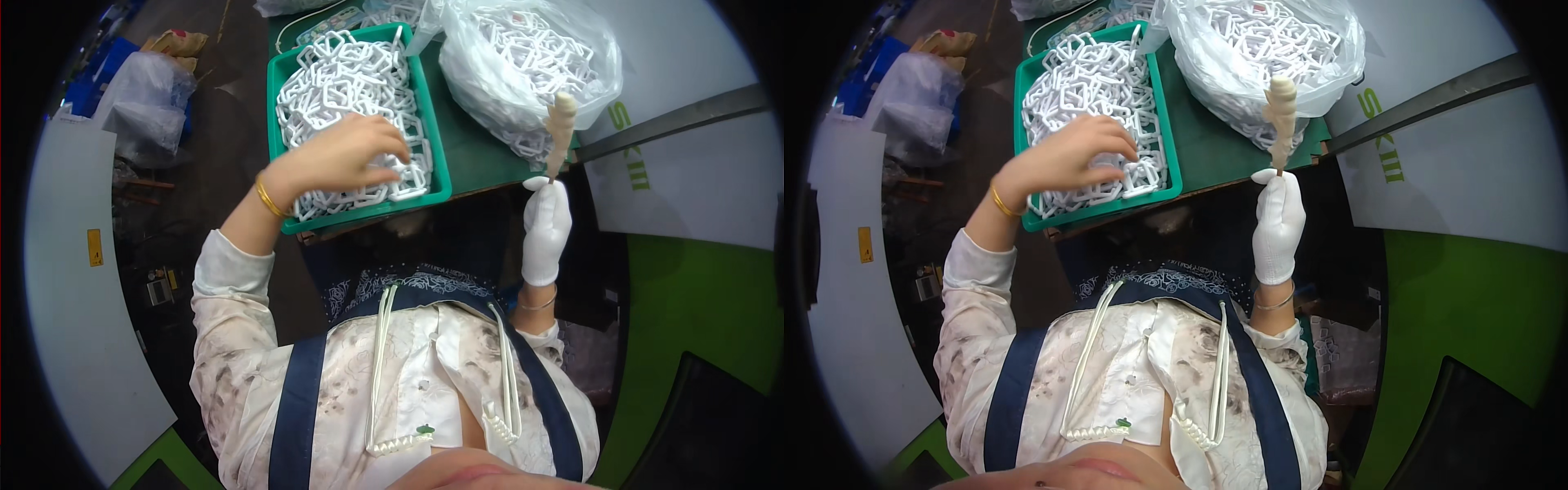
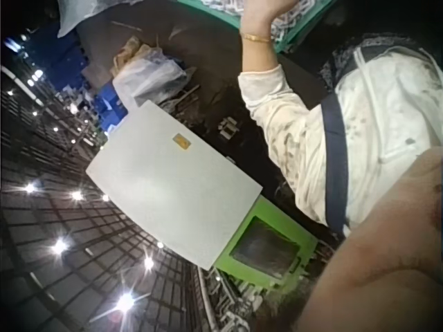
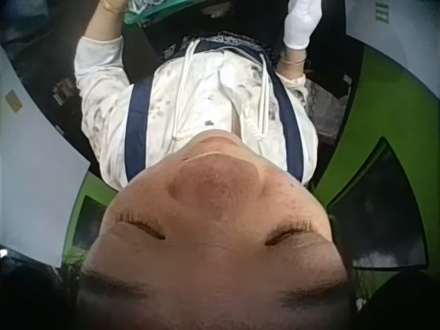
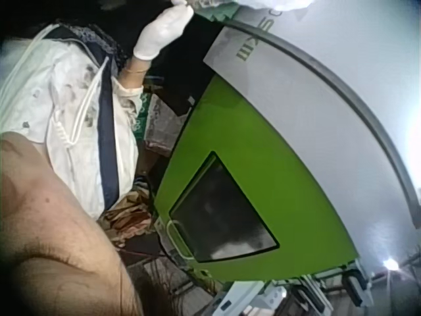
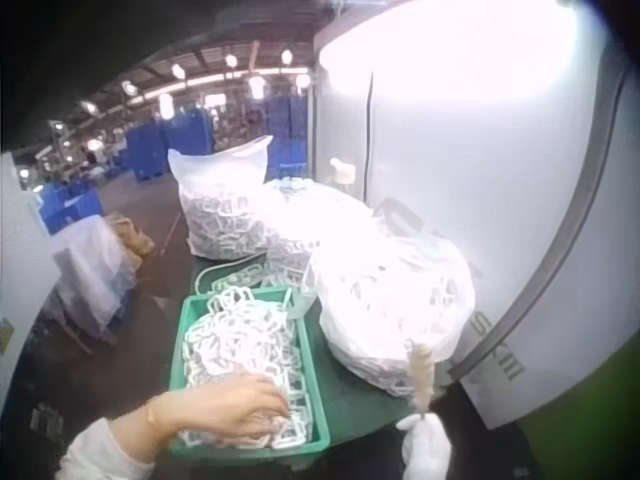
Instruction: The person sprays liquid from a bottle onto a padded swab stick, then rubs plastic buckles with the swab stick and transfers them into a plastic bag.
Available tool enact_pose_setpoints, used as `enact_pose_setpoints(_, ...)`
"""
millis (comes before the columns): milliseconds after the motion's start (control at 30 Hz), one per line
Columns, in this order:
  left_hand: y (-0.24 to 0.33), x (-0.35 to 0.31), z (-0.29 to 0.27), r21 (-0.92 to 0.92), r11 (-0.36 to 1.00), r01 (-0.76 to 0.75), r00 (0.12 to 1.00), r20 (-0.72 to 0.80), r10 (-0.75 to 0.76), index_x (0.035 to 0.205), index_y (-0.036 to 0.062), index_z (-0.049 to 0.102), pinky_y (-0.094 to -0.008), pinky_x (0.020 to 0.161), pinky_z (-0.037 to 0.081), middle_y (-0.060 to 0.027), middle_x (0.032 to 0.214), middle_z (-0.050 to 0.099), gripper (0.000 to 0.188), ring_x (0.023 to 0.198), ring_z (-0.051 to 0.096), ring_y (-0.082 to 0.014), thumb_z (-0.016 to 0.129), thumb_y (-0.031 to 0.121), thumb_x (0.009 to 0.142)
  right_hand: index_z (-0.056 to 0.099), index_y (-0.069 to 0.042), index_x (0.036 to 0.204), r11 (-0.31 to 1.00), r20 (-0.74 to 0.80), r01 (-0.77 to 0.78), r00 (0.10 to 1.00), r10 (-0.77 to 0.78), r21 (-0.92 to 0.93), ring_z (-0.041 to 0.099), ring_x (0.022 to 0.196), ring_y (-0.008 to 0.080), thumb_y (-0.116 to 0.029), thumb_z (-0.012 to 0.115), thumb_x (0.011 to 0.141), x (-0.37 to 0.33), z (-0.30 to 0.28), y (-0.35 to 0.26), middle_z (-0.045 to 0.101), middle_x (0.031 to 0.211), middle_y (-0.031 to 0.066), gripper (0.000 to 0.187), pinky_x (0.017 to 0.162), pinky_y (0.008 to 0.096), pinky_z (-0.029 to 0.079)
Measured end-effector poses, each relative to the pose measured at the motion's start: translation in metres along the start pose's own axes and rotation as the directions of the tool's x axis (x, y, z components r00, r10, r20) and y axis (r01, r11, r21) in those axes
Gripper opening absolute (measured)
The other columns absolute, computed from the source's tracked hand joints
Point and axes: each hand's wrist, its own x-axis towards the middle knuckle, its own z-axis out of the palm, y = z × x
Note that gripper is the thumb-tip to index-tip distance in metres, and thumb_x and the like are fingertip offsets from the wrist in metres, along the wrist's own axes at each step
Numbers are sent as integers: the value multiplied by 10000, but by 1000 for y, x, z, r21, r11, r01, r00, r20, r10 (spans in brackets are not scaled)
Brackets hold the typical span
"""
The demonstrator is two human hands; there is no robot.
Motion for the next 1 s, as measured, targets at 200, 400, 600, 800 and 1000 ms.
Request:
enact_pose_setpoints(200,16,-4,44,110,994,28,996,-93,-18,1110,94,644,-437,1032,367,-70,1124,618,342,1145,569,-265,768,270,846,624,-47,1040,1000,47,9,999,-9,-1,274,549,1,-283,411,1125,-2,10,-5,356,676,-93,329,497,202,208)
enact_pose_setpoints(400,-3,-1,62,177,982,72,953,-302,-15,1092,121,636,-438,989,377,-47,1070,623,321,1108,572,-236,748,164,794,623,-48,1045,999,28,-12,1000,13,-33,280,557,1,-283,406,1126,-5,9,-3,359,681,-92,330,506,201,216)
enact_pose_setpoints(600,3,15,61,203,963,177,971,-196,-137,1088,98,659,-456,1063,337,-62,1066,648,332,1130,574,-244,751,73,770,623,-51,1047,1000,46,6,999,-5,-29,285,560,3,-286,401,1127,-6,11,-3,362,686,-91,333,508,199,222)
enact_pose_setpoints(800,-3,13,39,102,966,239,902,-391,-182,920,72,676,-409,916,469,-92,990,628,168,1006,622,-284,706,35,760,627,-53,1050,1000,37,6,999,-5,-26,293,565,5,-286,407,1127,-3,2,1,363,687,-88,330,513,206,234)
enact_pose_setpoints(1000,-10,14,45,11,936,353,858,-403,-319,1036,67,625,-411,811,533,-104,1043,642,261,924,645,-335,694,56,784,635,-40,1028,1000,43,8,999,-7,-23,306,585,6,-231,432,1118,-3,3,2,371,683,-84,293,528,211,263)
